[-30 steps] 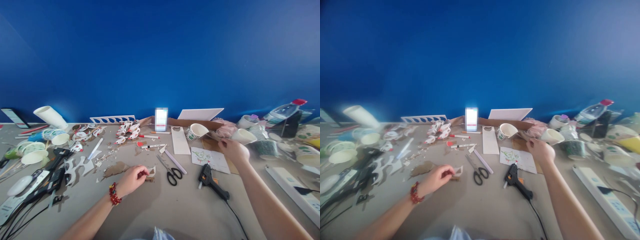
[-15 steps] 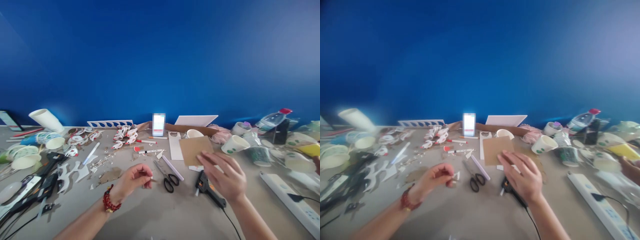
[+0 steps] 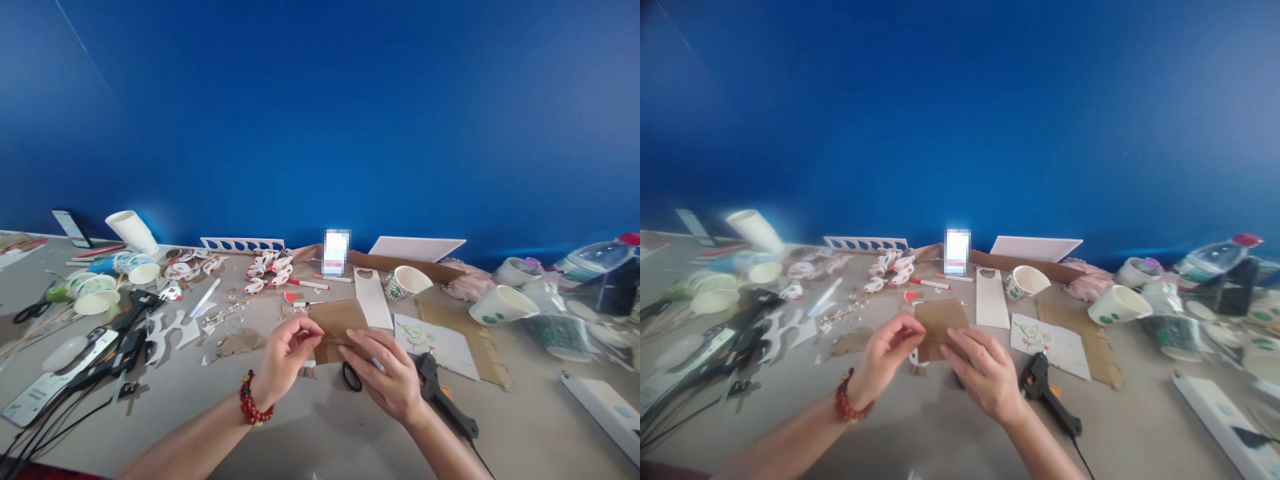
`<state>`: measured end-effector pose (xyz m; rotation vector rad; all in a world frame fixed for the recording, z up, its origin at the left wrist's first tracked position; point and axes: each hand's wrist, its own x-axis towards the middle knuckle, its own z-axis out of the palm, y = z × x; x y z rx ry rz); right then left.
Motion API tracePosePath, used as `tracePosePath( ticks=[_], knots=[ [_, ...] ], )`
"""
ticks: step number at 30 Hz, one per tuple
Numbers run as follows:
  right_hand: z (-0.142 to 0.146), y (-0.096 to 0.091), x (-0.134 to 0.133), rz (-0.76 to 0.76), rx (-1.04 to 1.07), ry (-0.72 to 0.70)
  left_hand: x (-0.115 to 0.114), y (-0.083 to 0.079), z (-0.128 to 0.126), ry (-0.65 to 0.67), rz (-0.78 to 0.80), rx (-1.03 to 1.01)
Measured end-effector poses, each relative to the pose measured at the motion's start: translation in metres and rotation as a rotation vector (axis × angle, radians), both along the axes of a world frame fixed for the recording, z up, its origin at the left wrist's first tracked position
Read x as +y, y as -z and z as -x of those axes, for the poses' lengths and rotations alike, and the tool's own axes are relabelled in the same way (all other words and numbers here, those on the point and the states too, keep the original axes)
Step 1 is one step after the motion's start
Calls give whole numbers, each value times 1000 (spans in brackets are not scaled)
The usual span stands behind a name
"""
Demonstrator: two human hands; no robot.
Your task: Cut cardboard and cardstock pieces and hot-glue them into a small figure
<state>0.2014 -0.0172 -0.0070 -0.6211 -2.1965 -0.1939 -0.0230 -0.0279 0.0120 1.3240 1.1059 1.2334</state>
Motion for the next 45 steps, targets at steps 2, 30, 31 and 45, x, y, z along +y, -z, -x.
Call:
tracePosePath(
  ticks=[2, 30, 31, 45],
  knots=[
    [1, -2, -2, 58, 71, -30, 2, 7, 2, -38, -50, 12],
    [36, -6, -13, 890, 387, 125, 5, 35, 17, -103, -158, 97],
    [33, -3, -12, 921, 403, 141, 4, 33, 18, -102, -191, 147],
    [-200, 44, 31, 531, 1069, 881, 6, 29, 20, -61, 15, 118]
  ],
)
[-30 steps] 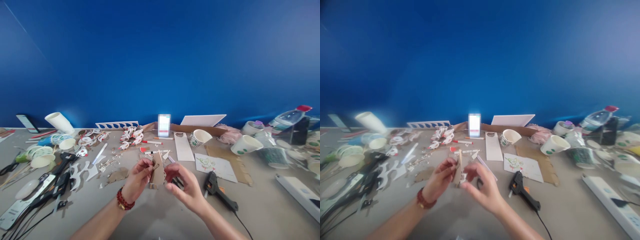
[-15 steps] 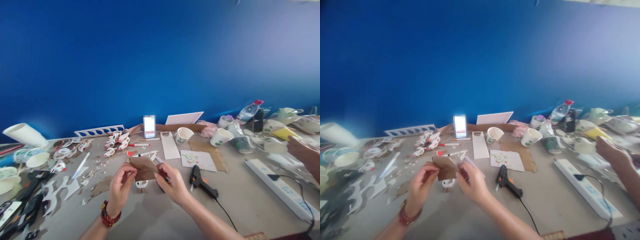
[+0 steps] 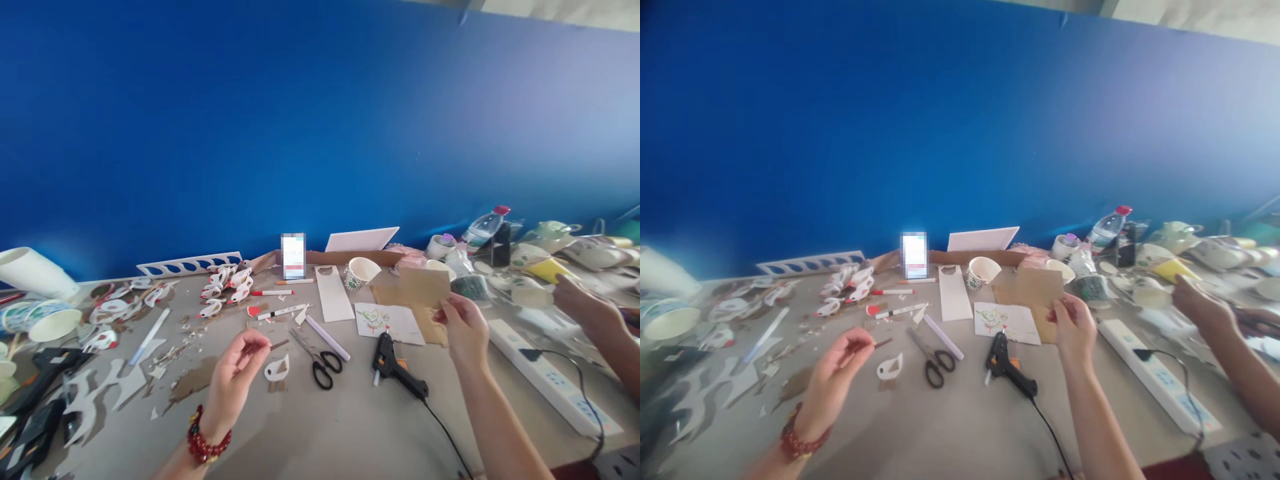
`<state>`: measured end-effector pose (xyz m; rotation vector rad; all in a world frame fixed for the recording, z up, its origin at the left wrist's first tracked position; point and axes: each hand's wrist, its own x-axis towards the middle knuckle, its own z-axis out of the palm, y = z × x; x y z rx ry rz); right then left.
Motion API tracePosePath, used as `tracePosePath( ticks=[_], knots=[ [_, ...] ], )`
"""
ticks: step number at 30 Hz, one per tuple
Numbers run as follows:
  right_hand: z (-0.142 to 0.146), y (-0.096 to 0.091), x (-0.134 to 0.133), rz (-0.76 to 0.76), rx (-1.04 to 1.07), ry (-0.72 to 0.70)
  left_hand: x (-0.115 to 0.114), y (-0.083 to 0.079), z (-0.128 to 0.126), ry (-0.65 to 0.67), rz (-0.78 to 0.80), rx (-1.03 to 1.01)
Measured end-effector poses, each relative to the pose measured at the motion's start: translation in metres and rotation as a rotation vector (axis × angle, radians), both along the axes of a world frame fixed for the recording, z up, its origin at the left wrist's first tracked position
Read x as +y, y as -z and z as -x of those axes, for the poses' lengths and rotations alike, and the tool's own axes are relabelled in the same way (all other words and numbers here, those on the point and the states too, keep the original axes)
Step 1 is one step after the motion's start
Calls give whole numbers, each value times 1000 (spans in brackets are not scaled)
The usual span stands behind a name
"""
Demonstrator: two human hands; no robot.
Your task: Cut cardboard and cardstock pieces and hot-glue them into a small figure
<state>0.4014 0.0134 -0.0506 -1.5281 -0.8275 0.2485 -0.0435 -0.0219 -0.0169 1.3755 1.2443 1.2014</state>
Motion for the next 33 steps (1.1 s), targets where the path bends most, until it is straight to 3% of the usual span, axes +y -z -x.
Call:
tracePosePath(
  ticks=[4, 7, 10, 12, 15, 22, 28, 33],
  knots=[
    [-20, 27, 13, 179, -46, -95, 0, 0, -6, 33, 27, -2],
    [-17, 29, 22, 285, -114, -146, 0, 3, -5, 43, 27, -4],
    [-10, 16, 26, 368, -341, -73, 0, 4, -2, 40, 39, 6],
    [-3, 1, 28, 443, -690, -4, -1, 3, -1, 41, 51, 12],
    [12, -25, 37, 403, -968, -83, -2, 2, -1, 40, 59, 10],
    [30, -66, 94, 348, -1088, -201, -4, -1, -2, 30, 54, 39],
    [26, -77, 126, 372, -1096, -238, -2, -1, 1, 23, 66, 47],
    [55, -79, 135, 334, -1101, -349, 2, 3, -2, 47, 73, 63]
  ],
)
